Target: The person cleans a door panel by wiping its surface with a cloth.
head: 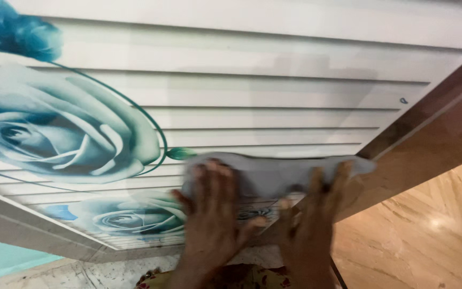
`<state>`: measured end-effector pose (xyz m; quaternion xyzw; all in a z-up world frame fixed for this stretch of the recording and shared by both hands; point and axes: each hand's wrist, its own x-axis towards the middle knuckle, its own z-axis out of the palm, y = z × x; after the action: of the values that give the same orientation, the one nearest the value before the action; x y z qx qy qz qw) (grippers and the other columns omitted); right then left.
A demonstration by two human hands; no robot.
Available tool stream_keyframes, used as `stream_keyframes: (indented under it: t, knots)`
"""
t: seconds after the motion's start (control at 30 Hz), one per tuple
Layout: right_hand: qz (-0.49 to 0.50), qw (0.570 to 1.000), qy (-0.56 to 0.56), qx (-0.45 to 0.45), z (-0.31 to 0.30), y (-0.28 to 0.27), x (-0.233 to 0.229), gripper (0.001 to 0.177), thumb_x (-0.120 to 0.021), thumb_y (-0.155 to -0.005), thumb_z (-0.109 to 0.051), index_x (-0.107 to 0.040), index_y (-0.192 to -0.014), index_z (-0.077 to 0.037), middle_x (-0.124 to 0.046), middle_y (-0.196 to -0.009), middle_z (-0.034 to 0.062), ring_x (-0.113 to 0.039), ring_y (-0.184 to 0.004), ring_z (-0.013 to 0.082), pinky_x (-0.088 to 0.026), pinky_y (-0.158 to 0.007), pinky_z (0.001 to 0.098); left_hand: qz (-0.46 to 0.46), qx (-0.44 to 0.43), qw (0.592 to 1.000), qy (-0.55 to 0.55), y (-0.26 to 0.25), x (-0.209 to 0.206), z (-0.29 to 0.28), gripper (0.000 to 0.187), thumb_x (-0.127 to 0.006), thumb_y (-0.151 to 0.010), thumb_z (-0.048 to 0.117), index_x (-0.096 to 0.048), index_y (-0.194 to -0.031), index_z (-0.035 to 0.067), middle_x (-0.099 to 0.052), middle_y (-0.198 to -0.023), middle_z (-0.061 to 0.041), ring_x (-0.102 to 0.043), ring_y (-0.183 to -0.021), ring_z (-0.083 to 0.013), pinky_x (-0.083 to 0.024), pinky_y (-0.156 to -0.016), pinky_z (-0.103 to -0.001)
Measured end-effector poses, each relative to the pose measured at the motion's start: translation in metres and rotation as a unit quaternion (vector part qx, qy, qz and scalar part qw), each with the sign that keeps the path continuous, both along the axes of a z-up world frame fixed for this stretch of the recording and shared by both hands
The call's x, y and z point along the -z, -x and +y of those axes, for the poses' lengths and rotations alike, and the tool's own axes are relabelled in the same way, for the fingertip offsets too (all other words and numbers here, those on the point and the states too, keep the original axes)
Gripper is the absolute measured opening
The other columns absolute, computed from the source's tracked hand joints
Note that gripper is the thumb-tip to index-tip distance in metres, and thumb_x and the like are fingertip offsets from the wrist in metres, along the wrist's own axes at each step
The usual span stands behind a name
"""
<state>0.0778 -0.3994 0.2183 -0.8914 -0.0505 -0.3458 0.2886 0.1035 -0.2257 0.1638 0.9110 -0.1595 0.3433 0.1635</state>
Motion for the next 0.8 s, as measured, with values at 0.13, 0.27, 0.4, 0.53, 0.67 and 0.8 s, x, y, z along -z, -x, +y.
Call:
stream_keyframes:
  t: [0.13, 0.27, 0.4, 0.53, 0.67, 0.8]
  knots:
    - [-0.048, 0.987, 0.136, -0.064, 0.038, 0.004, 0.028, 0.079, -0.054, -0.105, -0.042, -0.009, -0.164, -0.015, 0.003, -0.17, 0.0303, -0.008, -0.157, 0.0557, -0.027, -0.123, 0.066, -0.024, -0.087, 0.991, 0.098, 0.009, -0.019, 0.036, 0.105, -0.011, -0.094, 0.08, -0.002, -0.164, 0.002, 0.013, -0.17, -0.022, 0.016, -0.157, -0.0402, 0.026, -0.114, -0.067]
    - [-0.04, 0.984, 0.139, -0.107, 0.04, 0.005, 0.032, 0.086, -0.062, -0.101, -0.037, -0.01, -0.164, -0.012, -0.004, -0.168, 0.0302, -0.013, -0.154, 0.0567, -0.031, -0.12, 0.0628, -0.03, -0.078, 0.988, 0.129, 0.011, -0.03, 0.041, 0.094, -0.031, -0.105, 0.069, 0.003, -0.167, 0.009, 0.014, -0.172, -0.023, 0.016, -0.159, -0.0478, 0.014, -0.125, -0.068]
    - [0.036, 0.998, 0.048, 0.014, 0.002, -0.001, 0.005, 0.087, -0.06, -0.094, -0.034, -0.013, -0.161, -0.003, -0.007, -0.169, 0.0282, -0.028, -0.148, 0.0497, -0.043, -0.1, 0.0542, -0.038, 0.009, 0.998, 0.045, 0.005, -0.023, 0.022, 0.091, -0.037, -0.102, 0.069, 0.001, -0.166, 0.017, 0.013, -0.169, -0.023, 0.011, -0.157, -0.0461, -0.001, -0.126, -0.067]
    - [0.109, 0.982, -0.061, 0.14, -0.022, 0.0, -0.024, 0.081, -0.051, -0.103, -0.034, -0.012, -0.166, -0.002, 0.002, -0.179, 0.0245, -0.047, -0.142, 0.0425, -0.061, -0.062, 0.0429, -0.013, 0.085, 0.996, -0.025, 0.012, -0.014, -0.013, 0.085, -0.036, -0.11, 0.066, -0.005, -0.167, 0.012, 0.007, -0.168, -0.024, 0.008, -0.156, -0.0409, -0.003, -0.125, -0.066]
    - [0.001, 0.989, 0.073, 0.131, -0.02, -0.001, -0.026, 0.081, -0.049, -0.108, -0.027, 0.001, -0.167, -0.003, 0.011, -0.176, 0.0208, -0.026, -0.155, 0.0458, -0.061, -0.095, 0.0439, 0.037, 0.095, 0.992, -0.073, 0.017, -0.014, -0.023, 0.085, -0.033, -0.105, 0.068, -0.018, -0.165, 0.01, -0.002, -0.173, -0.019, 0.004, -0.16, -0.036, -0.002, -0.126, -0.06]
    - [0.087, 0.994, -0.05, 0.048, 0.0, -0.008, -0.004, 0.09, -0.055, -0.093, -0.029, 0.0, -0.16, -0.007, 0.023, -0.164, 0.0306, 0.008, -0.152, 0.0598, -0.056, -0.1, 0.0522, 0.111, 0.012, 0.992, -0.052, 0.005, -0.018, -0.006, 0.095, -0.026, -0.097, 0.075, -0.021, -0.153, -0.001, -0.001, -0.159, -0.03, 0.007, -0.149, -0.0484, 0.005, -0.114, -0.072]
